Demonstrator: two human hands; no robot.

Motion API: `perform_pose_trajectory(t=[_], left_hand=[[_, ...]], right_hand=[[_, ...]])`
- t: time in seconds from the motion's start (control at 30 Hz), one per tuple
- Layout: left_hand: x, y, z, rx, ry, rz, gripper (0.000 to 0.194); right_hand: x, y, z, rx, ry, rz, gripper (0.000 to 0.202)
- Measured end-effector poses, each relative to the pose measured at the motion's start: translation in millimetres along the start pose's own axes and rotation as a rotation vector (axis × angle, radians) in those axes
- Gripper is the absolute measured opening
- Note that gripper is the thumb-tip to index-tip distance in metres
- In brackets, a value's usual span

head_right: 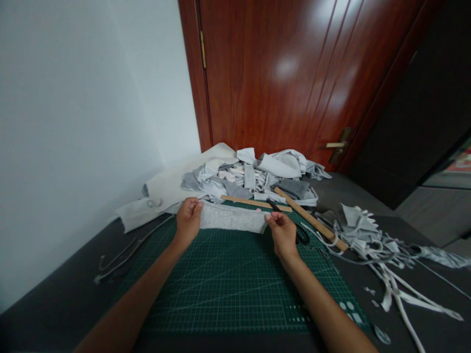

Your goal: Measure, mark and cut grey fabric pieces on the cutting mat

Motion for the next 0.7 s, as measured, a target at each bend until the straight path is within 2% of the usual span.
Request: perform_pose_trajectory(t=[0.1,0.23,0.47,0.7], left_hand=[[0.1,0.1,-0.4,0.0,0.01,-0.01,0.018],[1.8,1.4,1.1,-0.005,0.036,0.009,0.017],[0.8,0.0,-0.8,-0.02,0.051,-0.026,0.02],[1.6,-0.1,17.5,-0.105,0.122,-0.096,0.024]], right_hand=[[0.9,1.4,0.3,0.013,-0.044,-0.002,0.041],[2.2,3.9,2.7,-0.047,-0.044,-0.007,0.036],[3.6,4.4,2.4,-0.009,-0.088,0.02,0.035],[6.8,8.2,3.6,0.043,-0.166,0.045,0.038]])
Point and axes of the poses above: each hand's wrist, its own y-axis away from the middle knuckle, its own x-axis out of the palm, z = x × y, the point moved 2 cm from there along -y, towards the middle knuckle, and after that the axes turned 15 degrees about x, right-handed, at the moved point
